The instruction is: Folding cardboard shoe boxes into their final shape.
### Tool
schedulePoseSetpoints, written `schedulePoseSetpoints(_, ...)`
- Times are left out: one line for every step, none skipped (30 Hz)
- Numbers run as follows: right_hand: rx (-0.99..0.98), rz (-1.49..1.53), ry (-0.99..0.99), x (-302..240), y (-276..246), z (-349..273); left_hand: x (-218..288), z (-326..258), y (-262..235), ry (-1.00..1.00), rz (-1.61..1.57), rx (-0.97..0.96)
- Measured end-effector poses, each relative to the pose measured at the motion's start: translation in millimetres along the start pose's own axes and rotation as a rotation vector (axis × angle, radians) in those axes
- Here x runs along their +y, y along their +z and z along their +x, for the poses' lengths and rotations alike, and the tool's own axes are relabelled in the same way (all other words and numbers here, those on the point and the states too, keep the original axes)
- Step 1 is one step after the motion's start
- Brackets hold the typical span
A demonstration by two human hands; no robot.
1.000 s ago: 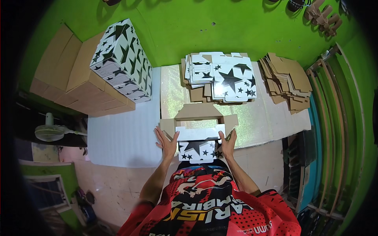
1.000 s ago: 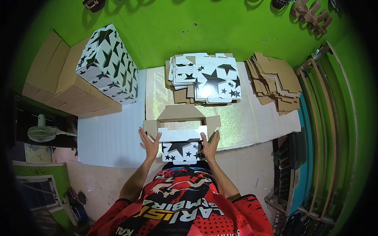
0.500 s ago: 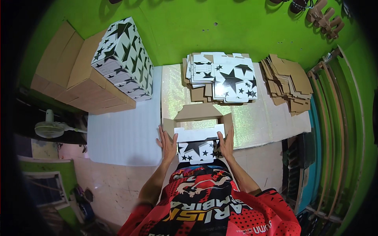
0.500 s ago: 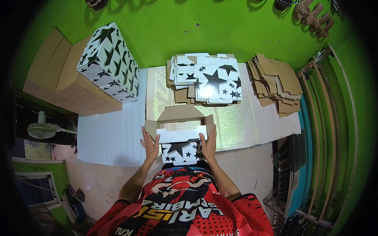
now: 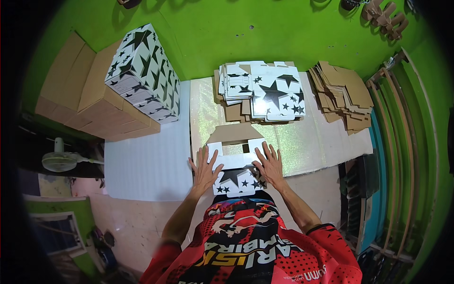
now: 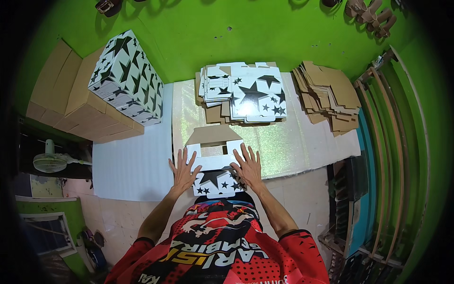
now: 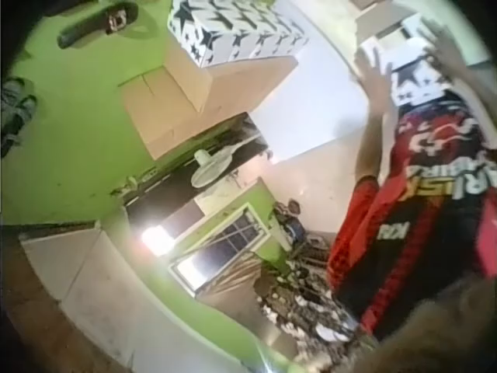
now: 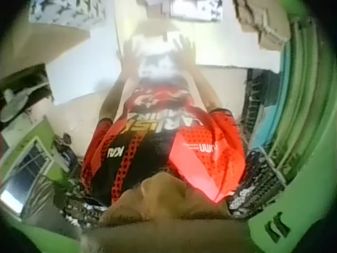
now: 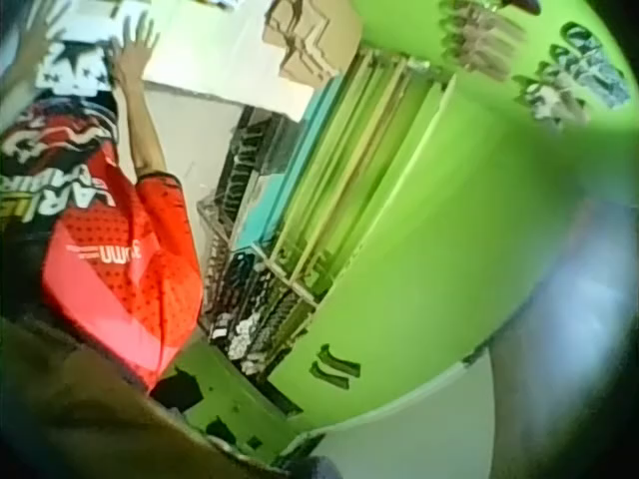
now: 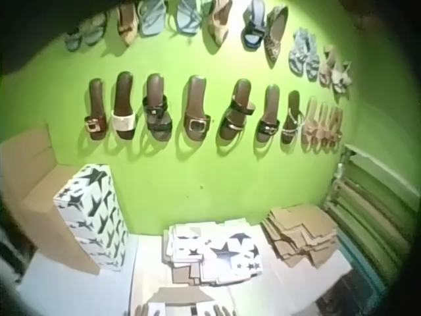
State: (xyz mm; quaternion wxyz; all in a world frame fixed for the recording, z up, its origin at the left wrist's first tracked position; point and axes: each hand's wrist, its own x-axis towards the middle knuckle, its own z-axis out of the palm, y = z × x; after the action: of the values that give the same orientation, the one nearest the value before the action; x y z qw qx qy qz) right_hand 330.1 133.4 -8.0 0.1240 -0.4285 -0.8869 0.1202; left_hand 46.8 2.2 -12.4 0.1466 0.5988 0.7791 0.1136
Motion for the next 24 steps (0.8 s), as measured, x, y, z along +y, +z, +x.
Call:
schedulePoseSetpoints(0.015, 0.007, -0.002, 0.2, -1.7, 1.2, 0.1, 0.3, -0.3, 0.0, -0.011, 0.007)
schedulePoseSetpoints(0.03, 0.013, -0.003, 0.5, -3.0, 3.3, 0.0, 0.8, -0.7, -0.001, -0.022, 0.014)
schedulePoseSetpoints(0.029, 0.014, -0.005, 0.7, -4.0, 6.4, -0.8, 2.2, -1.4, -0.003, -0.022, 0.014)
schedulePoseSetpoints(0.054, 0.084, 0.004, 0.4, -6.7, 9.6, -1.1, 4.1, -2.8, -0.02, -0.067, 0.033)
schedulePoseSetpoints(0.079, 0.154, 0.014, 0.5, -9.4, 13.6, -1.4, 6.7, -4.2, -0.037, -0.112, 0.052)
schedulePoseSetpoints(0.139, 0.197, 0.001, 0.9, -11.8, 19.1, -1.6, 10.7, -5.5, -0.037, -0.113, 0.051)
schedulePoseSetpoints(0.138, 0.197, -0.001, 2.7, -14.8, 25.0, -2.2, 15.7, -7.5, 0.0, -0.128, 0.086)
schedulePoseSetpoints(0.13, 0.243, -0.016, 4.7, -18.1, 30.2, -2.1, 20.4, -9.2, 0.038, -0.144, 0.121)
schedulePoseSetpoints(0.121, 0.289, -0.03, 5.6, -21.0, 34.1, 0.0, 24.2, -9.7, 0.095, -0.149, 0.133)
schedulePoseSetpoints(0.146, 0.298, -0.05, 6.6, -20.4, 37.2, 2.1, 28.6, -8.7, 0.156, -0.128, 0.121)
schedulePoseSetpoints(0.147, 0.296, -0.051, 6.6, -19.7, 38.1, 5.2, 31.7, -7.1, 0.217, -0.108, 0.109)
schedulePoseSetpoints(0.153, 0.302, -0.049, 6.6, -19.0, 38.7, 9.5, 35.2, -4.8, 0.253, -0.093, 0.125)
schedulePoseSetpoints(0.157, 0.309, -0.046, 6.2, -19.3, 38.4, 9.9, 36.2, -1.5, 0.253, -0.094, 0.125)
schedulePoseSetpoints(0.156, 0.308, -0.046, 5.3, -19.3, 38.3, 10.1, 36.9, 1.7, 0.246, -0.118, 0.089)
schedulePoseSetpoints(0.157, 0.316, -0.027, 3.4, -18.5, 38.5, 10.1, 37.3, 4.7, 0.239, -0.141, 0.053)
schedulePoseSetpoints(0.16, 0.323, -0.001, 1.5, -18.1, 38.3, 9.2, 38.8, 6.0, 0.241, -0.159, 0.045)
schedulePoseSetpoints(0.158, 0.321, 0.055, -1.5, -17.3, 37.1, 8.5, 38.9, 7.3, 0.247, -0.161, 0.042)
schedulePoseSetpoints(0.159, 0.319, 0.059, -4.6, -16.1, 37.7, 8.0, 38.4, 8.7, 0.233, -0.184, 0.053)
schedulePoseSetpoints(0.167, 0.326, 0.111, -7.3, -13.3, 38.2, 7.8, 38.0, 8.9, 0.219, -0.206, 0.065)
schedulePoseSetpoints(0.174, 0.333, 0.161, -9.2, -11.2, 38.8, 7.7, 38.2, 9.1, 0.222, -0.207, 0.063)
schedulePoseSetpoints(0.177, 0.319, 0.179, -10.1, -10.0, 39.2, 7.6, 38.3, 9.2, 0.227, -0.215, 0.075)
schedulePoseSetpoints(0.177, 0.319, 0.178, -11.6, -10.5, 40.1, 7.2, 38.4, 9.0, 0.23, -0.222, 0.089)
schedulePoseSetpoints(0.148, 0.345, 0.213, -13.1, -11.2, 40.9, 6.8, 38.4, 8.7, 0.232, -0.229, 0.103)
schedulePoseSetpoints(0.118, 0.371, 0.248, -14.3, -12.2, 42.0, 6.4, 38.1, 8.4, 0.23, -0.228, 0.105)
